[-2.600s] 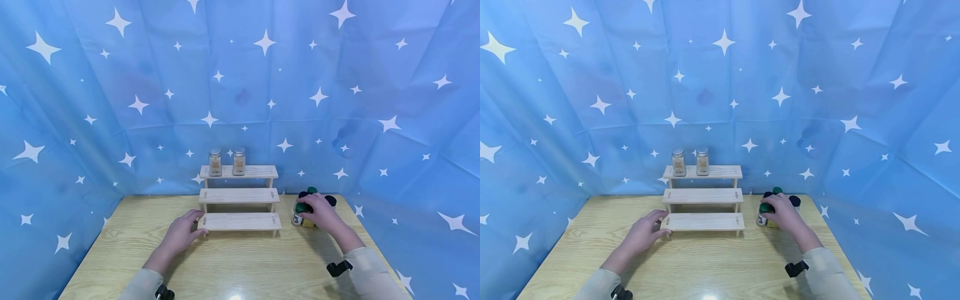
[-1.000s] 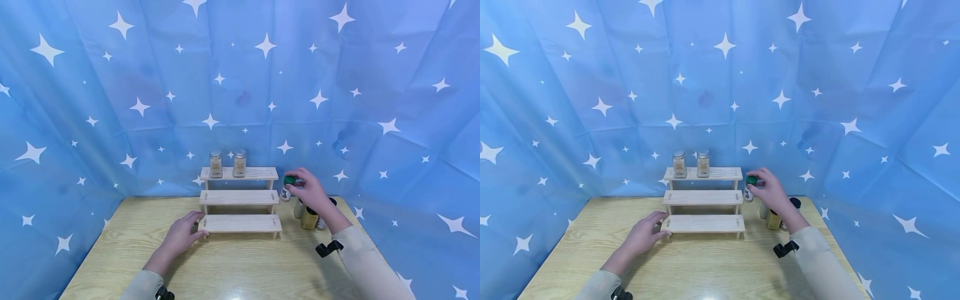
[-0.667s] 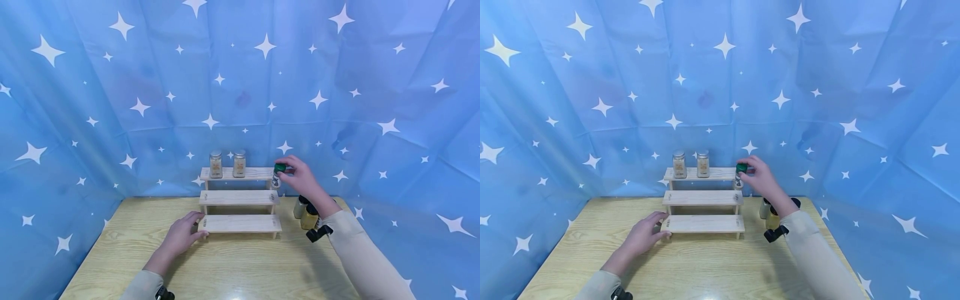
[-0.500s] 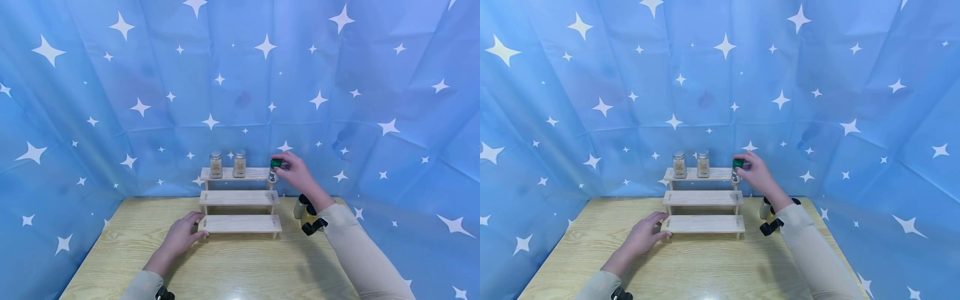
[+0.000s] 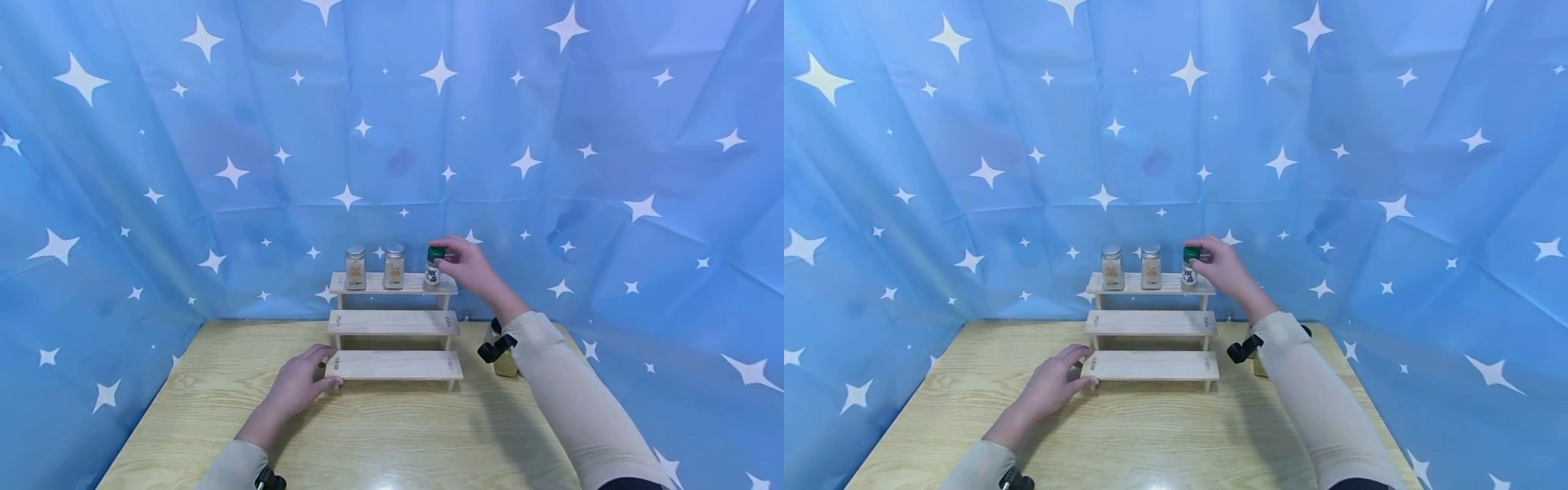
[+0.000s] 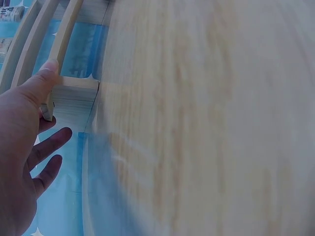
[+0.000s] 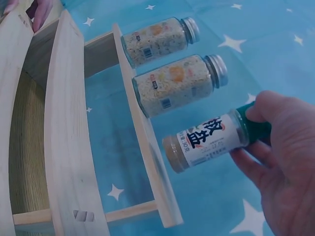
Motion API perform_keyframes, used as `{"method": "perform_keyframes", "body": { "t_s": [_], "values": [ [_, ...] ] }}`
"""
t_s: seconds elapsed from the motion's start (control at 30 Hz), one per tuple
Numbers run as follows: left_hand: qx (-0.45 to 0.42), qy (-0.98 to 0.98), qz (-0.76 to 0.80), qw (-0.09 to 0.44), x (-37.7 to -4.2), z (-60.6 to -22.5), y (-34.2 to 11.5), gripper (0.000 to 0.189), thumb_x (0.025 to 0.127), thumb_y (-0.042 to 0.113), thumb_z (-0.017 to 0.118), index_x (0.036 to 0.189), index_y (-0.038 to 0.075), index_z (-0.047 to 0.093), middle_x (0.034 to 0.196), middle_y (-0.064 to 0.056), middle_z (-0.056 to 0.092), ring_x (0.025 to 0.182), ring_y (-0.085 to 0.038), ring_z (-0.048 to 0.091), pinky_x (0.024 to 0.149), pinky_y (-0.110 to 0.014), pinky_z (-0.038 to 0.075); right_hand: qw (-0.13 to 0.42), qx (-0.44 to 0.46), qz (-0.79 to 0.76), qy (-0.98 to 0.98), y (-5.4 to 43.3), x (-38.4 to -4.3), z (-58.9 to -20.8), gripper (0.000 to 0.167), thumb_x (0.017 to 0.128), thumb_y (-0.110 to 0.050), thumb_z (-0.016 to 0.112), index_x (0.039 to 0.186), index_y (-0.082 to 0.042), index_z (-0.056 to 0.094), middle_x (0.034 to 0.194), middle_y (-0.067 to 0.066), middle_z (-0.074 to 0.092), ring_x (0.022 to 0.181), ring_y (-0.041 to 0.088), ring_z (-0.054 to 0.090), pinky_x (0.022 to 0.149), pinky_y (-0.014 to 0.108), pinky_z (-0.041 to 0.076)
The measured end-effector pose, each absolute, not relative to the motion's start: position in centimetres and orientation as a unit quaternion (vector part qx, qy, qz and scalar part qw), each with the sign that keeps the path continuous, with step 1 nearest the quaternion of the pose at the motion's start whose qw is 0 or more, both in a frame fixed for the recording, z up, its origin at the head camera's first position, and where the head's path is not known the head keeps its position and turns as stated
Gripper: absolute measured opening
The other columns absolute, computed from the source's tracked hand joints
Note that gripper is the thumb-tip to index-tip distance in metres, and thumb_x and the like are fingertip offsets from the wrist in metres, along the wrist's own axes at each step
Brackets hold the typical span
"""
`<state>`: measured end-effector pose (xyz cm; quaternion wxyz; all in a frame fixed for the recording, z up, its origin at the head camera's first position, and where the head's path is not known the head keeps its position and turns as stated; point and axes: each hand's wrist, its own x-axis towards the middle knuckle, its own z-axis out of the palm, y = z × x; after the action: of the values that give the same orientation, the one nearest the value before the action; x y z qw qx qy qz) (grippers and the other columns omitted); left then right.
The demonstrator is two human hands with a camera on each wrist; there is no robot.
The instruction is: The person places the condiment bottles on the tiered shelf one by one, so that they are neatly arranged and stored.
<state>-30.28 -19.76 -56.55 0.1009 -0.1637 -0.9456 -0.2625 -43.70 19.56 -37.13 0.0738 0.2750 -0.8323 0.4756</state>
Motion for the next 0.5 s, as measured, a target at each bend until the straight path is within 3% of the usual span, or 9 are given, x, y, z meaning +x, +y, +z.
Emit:
{"method": "perform_keyframes", "body": {
  "t_s": [0.23,0.5],
  "values": [
    [-0.168,-0.944,-0.262,0.105,-30.2,-56.5,-19.8,0.068,0.095,0.044,0.088,0.152,0.014,0.065,0.148,-0.001,0.068,0.114,-0.022,0.075,0.105,-0.056,0.058,0.062,0.271,0.484,-0.829,19.1,-44.6,-37.4,0.044,0.106,0.001,0.064,0.15,0.001,0.064,0.144,0.018,0.062,0.124,0.042,0.07,0.097,0.041,0.066],
    [-0.161,-0.948,-0.253,0.104,-30.4,-56.8,-19.8,0.069,0.094,0.046,0.088,0.152,0.014,0.065,0.147,-0.002,0.068,0.115,-0.022,0.075,0.107,-0.057,0.056,0.056,0.258,0.493,-0.829,19.1,-45.4,-38.4,0.044,0.105,0.001,0.067,0.149,0.001,0.065,0.144,0.017,0.063,0.125,0.042,0.069,0.102,0.049,0.064]
  ]
}}
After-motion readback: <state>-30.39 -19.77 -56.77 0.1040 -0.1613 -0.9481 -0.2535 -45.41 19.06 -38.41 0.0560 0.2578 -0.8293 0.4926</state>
